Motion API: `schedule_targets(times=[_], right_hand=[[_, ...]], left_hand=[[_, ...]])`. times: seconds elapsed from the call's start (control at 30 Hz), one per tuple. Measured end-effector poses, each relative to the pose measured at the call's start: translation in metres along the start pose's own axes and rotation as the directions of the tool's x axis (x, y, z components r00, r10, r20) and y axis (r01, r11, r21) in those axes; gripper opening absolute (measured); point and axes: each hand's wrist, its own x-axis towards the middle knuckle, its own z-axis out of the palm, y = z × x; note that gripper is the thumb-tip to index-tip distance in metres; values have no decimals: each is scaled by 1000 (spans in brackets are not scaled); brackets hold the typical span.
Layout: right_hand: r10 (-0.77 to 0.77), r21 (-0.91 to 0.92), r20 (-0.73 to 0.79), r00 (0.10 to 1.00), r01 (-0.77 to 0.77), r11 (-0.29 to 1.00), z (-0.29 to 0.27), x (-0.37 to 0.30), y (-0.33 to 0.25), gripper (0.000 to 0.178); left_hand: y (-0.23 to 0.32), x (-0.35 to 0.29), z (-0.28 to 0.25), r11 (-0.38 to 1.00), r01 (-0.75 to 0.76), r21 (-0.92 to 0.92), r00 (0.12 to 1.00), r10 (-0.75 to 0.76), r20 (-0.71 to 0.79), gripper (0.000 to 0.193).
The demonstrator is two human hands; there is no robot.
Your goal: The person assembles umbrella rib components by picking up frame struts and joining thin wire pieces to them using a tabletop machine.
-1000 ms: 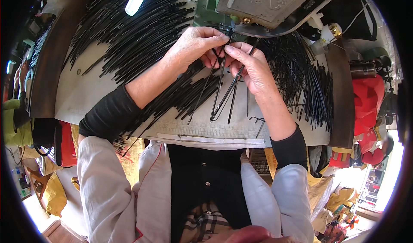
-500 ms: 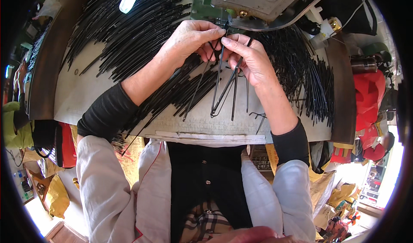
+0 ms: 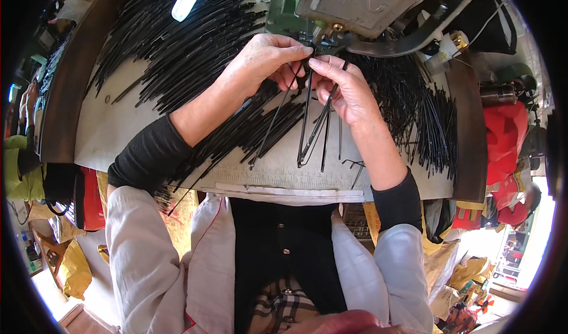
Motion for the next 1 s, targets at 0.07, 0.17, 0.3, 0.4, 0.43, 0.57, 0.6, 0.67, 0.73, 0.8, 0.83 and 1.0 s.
schedule_targets(times=[0.07, 0.17, 0.3, 0.4, 0.43, 0.57, 0.6, 0.67, 0.73, 0.8, 0.83, 1.0], right_hand=[[-13, 17, 2, 1000, 13, 1000, 0, 0, 1, 22], [-29, 41, 12, 1000, 29, 999, 1, -1, 0, 22], [-41, -9, -49, 998, 40, 999, 5, -10, -7, 23], [-4, -77, 33, 999, 6, 997, 4, -17, -12, 26], [-1, -108, 42, 999, 6, 994, 5, -19, -12, 27], [41, -76, 153, 987, -30, 997, 8, -24, -8, 28], [51, -81, 125, 991, -41, 996, 7, -28, -5, 29], [21, -30, 151, 988, -17, 999, 5, -37, -5, 28], [107, 39, 18, 994, -108, 993, -4, -50, -9, 26], [122, -27, -52, 991, -124, 992, -14, -63, -13, 24], [132, -86, -39, 990, -135, 987, -21, -69, -17, 26], [-4, -389, -286, 958, -112, 914, -79, -114, -50, 30]], left_hand=[[2, -1, 1, 1000, -15, 10, 1000, 16, -15, 23], [1, -1, 2, 999, -35, 22, 999, 36, -24, 24], [2, -1, 2, 998, -35, 44, 999, 35, -6, 25], [8, -2, 2, 983, -53, 177, 999, 53, 2, 26], [11, -4, 3, 978, -44, 204, 999, 49, -17, 26], [12, -7, 4, 970, -41, 240, 999, 42, 2, 29], [11, -7, 5, 968, -40, 247, 999, 40, 7, 29], [10, -6, 5, 967, -33, 252, 999, 27, 29, 31], [11, -5, 8, 975, -5, 223, 999, -6, 50, 32], [9, -5, 6, 972, 7, 236, 999, -19, 46, 34], [6, -5, 4, 963, -11, 270, 998, -5, 59, 34], [2, -6, -2, 911, -114, 397, 981, 41, 189, 36]])
